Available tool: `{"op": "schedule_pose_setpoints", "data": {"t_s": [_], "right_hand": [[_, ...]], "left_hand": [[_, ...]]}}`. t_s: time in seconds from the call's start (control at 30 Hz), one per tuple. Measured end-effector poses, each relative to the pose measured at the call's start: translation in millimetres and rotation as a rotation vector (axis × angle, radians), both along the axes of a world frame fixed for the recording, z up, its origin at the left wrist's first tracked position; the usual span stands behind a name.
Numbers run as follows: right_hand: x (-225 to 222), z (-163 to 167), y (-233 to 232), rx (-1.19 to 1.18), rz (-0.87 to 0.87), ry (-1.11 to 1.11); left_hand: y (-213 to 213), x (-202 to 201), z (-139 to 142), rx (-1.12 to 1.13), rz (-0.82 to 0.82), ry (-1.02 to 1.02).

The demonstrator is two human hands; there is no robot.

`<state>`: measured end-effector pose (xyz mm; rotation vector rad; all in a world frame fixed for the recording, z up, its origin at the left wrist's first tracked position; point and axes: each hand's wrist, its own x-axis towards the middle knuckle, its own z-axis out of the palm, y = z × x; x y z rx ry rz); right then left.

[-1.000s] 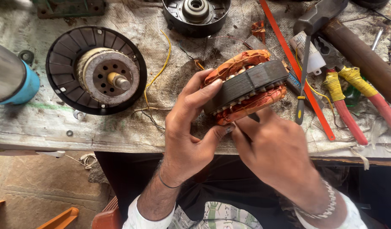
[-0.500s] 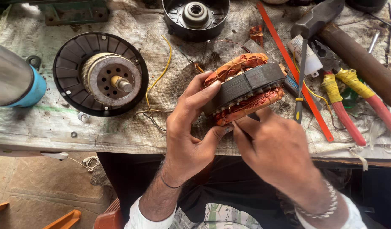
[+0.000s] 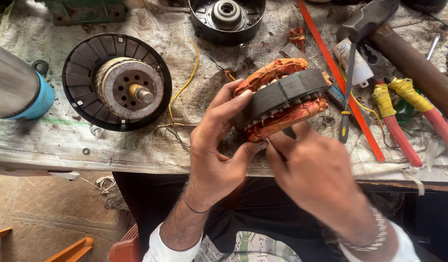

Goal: The person holds a motor stator with copper windings in one hand and a black abrasive block in the other, repeatedly sanding the inner surface of the stator while rotating it to work different sections. They continue sanding and turning the stator throughout the episode at a cluttered workbench.

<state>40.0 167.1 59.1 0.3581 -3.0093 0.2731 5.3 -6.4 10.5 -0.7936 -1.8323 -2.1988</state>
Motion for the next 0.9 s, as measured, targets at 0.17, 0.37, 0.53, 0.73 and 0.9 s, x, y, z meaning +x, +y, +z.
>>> {"op": "schedule_pose_setpoints", "data": {"t_s": [0.17,0.37,0.53,0.73,0.9], "right_hand": [[0,-2,0,-0.007,0.034,0.081],[0,4,-2,-0.020,0.036,0.083],[2,14,-10,-0.015,-0.021,0.036],[3,20,-8,-0.015,-0.035,0.056],[-2,19,-8,0.055,-0.110,0.044]], "left_hand": [[0,0,0,0.003,0.003,0.002],[0,0,0,0.015,-0.010,-0.004],[2,-2,-2,0.019,-0.013,0.022],[-2,-2,1,0.049,-0.057,-0.016],[-1,-2,1,0.002,-0.026,-0.010]]}}
